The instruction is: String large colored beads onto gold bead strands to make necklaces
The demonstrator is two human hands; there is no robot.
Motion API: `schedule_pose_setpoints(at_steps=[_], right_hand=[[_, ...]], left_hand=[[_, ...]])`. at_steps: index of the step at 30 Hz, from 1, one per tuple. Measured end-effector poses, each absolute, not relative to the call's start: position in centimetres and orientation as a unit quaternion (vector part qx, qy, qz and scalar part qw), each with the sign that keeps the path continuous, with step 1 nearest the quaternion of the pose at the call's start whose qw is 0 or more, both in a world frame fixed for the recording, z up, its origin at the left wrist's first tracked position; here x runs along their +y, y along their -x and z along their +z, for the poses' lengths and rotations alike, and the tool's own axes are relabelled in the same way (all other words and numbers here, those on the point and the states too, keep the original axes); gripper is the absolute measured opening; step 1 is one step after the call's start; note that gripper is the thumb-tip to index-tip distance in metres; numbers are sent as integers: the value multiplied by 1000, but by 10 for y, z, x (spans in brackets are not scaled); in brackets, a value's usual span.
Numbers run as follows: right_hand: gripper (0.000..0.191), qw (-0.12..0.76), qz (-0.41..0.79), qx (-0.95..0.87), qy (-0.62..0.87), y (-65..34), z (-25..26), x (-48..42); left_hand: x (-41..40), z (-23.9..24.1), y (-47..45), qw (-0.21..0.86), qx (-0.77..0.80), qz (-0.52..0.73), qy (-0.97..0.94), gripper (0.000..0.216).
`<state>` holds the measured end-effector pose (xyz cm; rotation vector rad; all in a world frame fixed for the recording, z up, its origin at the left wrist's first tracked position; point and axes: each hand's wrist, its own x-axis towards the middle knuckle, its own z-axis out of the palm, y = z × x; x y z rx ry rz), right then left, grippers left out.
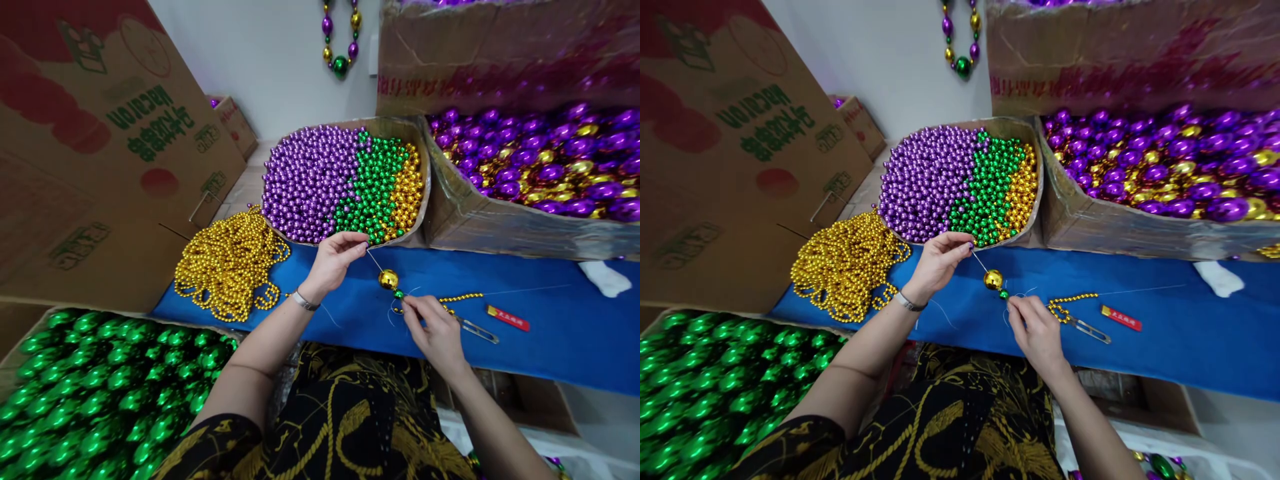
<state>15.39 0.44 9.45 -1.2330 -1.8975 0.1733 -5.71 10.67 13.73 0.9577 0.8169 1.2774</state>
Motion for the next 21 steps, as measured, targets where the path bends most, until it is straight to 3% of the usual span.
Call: schedule_pose_setpoints(at_steps=[14, 18, 21], right_hand=[[12, 414, 92, -752, 505, -155, 87, 4], [16, 409, 176, -698, 562, -142, 60, 2], [21, 410, 220, -665, 584, -127, 26, 0]], left_hand=[[103, 132, 54, 589, 354, 549, -475, 31], [92, 117, 46, 636, 350, 509, -462, 44], [79, 96, 40, 643, 374, 481, -464, 33]])
